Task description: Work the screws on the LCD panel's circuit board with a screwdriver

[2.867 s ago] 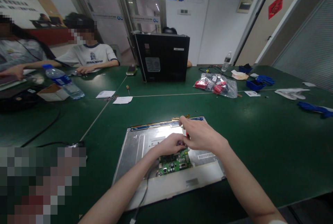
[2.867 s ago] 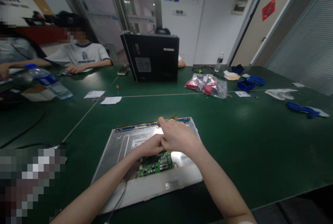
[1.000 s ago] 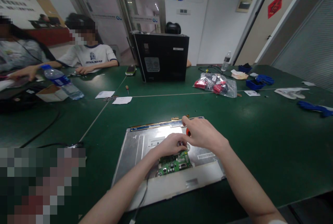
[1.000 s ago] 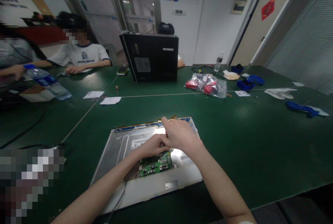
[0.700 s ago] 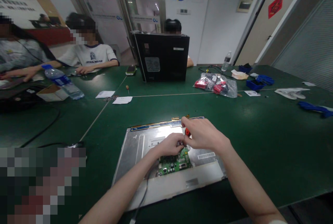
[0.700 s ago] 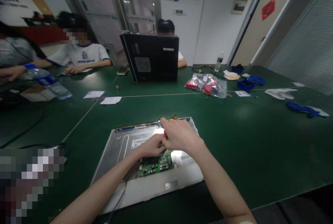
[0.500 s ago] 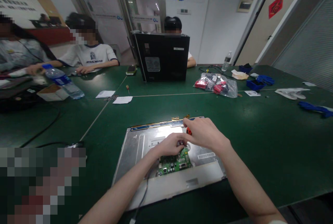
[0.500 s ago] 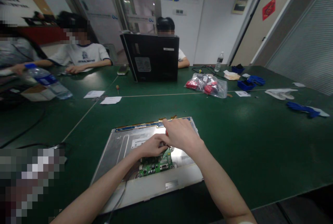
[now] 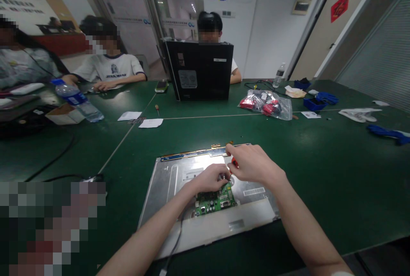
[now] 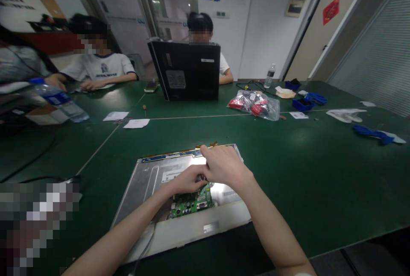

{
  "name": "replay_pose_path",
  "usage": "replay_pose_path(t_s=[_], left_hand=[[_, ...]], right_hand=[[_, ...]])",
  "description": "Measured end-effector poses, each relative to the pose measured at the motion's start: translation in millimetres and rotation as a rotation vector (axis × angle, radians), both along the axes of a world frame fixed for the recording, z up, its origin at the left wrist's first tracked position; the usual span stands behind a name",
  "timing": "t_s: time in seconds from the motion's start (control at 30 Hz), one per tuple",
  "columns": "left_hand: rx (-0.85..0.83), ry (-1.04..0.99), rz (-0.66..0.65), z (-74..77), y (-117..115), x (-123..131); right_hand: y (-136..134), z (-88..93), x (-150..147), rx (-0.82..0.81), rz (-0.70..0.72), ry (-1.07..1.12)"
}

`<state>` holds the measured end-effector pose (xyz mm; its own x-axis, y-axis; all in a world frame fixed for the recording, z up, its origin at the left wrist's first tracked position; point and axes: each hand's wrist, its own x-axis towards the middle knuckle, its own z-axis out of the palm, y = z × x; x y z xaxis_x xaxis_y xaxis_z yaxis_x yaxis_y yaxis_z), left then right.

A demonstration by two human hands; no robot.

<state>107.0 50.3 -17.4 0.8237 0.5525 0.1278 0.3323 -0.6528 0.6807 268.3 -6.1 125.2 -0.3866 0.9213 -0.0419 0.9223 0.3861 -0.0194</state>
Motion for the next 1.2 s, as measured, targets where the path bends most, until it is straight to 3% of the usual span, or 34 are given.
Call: replay_pose_path(t_s=[0.23,0.47,0.67,0.93,1.2], left_hand=[[-0.015,-0.012,0.004,-1.6,-0.4,0.1],[0.003,0.018,0.012,-1.1,0.1,0.8],[-0.025,0.008,0.000,1.2,-1.4,0.5],[-0.013,0.010,-0.021,-2.6,1.2,1.4],[-0.004,0.045,-0.012,3.8,-2.0,2.2]], right_hand=[[1.8,-1.6,-1.7,-0.004,-0.069,-0.028],[-1.7,-1.7,0.1,-0.025,0.005,0.010],[1.9,-5.2,-1.1,0.011,-0.056,0.009],[1.8,-7.1,4.1,-0.045,0.119,0.156],[5.6,-9.7,-2.1,0.000,0.007,0.135]])
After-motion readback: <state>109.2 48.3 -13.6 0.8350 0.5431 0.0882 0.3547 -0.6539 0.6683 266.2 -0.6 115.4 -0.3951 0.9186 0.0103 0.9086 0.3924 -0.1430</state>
